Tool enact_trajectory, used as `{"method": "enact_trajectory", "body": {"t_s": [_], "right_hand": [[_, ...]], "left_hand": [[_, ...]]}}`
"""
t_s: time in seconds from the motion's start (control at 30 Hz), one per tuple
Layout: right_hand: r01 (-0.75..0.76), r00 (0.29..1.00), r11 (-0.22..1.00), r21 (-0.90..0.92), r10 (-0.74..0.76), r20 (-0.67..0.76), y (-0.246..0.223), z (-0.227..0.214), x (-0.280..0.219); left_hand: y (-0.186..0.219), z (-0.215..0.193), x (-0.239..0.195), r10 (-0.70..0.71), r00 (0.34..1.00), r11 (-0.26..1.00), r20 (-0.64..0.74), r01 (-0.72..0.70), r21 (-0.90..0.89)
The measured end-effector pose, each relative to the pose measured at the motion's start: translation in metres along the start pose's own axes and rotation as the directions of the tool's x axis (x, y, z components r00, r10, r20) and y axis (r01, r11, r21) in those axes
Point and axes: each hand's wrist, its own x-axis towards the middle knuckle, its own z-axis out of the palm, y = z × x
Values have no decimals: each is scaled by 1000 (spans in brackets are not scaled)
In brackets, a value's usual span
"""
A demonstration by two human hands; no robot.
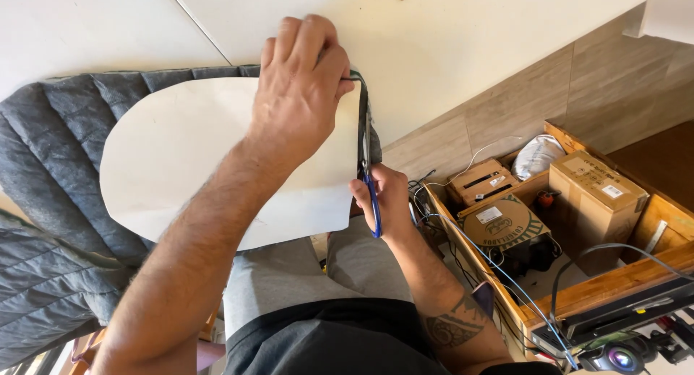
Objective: Cut a piece of quilted fabric using a paper template and scissors
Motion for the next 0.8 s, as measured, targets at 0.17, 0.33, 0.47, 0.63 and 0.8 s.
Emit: {"method": "enact_trajectory", "body": {"t_s": [0.17,0.33,0.47,0.63,0.8], "right_hand": [[63,998,997,-34,-64,-27,4,2,-6],[115,992,991,-65,-118,-46,-7,0,-8],[131,987,986,-103,-140,-85,-1,3,-8],[102,982,987,-121,-119,-146,7,11,-5],[121,983,989,-81,-131,-129,1,8,-3]], "left_hand": [[-9,-1,-4,33,993,989,110,-17,-146],[-11,-10,-2,-27,973,927,228,109,-359],[-9,-10,-5,-23,980,933,195,92,-348],[-10,-15,-3,-46,979,912,201,123,-390],[-10,-17,-3,-60,975,898,216,148,-415]]}}
